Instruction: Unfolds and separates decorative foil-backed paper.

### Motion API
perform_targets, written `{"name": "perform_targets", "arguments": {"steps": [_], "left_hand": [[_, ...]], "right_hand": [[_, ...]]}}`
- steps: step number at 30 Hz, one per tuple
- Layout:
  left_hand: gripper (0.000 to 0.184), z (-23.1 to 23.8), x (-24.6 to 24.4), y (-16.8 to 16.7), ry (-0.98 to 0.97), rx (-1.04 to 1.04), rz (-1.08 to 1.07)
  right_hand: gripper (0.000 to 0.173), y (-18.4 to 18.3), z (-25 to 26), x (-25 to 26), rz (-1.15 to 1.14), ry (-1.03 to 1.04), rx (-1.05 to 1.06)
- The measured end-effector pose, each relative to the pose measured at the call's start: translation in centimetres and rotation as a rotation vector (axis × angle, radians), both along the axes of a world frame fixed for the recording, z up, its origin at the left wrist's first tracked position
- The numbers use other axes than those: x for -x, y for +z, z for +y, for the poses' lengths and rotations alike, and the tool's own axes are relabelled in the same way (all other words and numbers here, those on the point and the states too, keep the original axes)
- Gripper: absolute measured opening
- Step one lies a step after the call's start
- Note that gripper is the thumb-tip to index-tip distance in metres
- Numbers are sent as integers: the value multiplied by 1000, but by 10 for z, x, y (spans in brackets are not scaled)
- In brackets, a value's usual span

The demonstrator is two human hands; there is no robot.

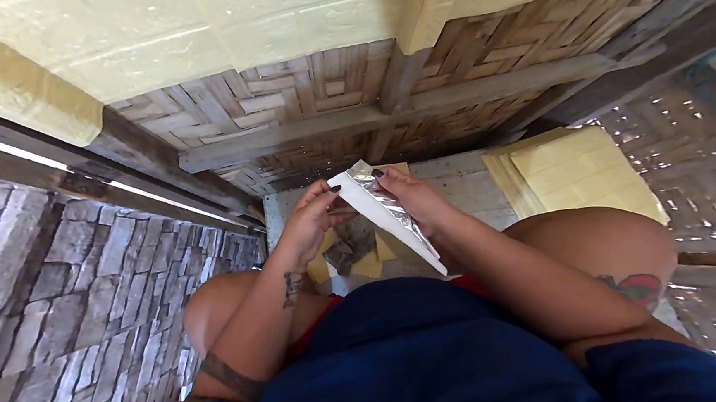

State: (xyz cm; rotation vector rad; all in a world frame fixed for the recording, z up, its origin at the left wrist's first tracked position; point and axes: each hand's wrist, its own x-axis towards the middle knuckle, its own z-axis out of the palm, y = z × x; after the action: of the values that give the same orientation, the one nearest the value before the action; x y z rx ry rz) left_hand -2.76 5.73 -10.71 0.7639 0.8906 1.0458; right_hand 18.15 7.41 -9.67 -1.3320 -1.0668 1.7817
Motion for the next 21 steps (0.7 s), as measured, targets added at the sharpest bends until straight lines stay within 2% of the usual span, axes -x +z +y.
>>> {"name": "perform_targets", "arguments": {"steps": [4,8,12,15,19,21], "left_hand": [[38,-2,-8,-2,-3,52,-97],[78,-8,-15,-11,-116,-109,-111],[88,-13,-28,-5,3,-109,30],[73,-15,-38,4,93,-69,156],[34,-10,-41,16,174,-62,208],[30,-8,-42,20,214,-63,248]], "right_hand": [[24,2,-2,11,42,-82,39],[21,-3,1,22,62,-176,-1],[24,-6,1,25,-22,-120,-158],[25,-8,3,30,-105,-89,-348],[23,-14,13,34,-96,-130,-602],[23,-13,17,33,-106,-169,-697]]}}
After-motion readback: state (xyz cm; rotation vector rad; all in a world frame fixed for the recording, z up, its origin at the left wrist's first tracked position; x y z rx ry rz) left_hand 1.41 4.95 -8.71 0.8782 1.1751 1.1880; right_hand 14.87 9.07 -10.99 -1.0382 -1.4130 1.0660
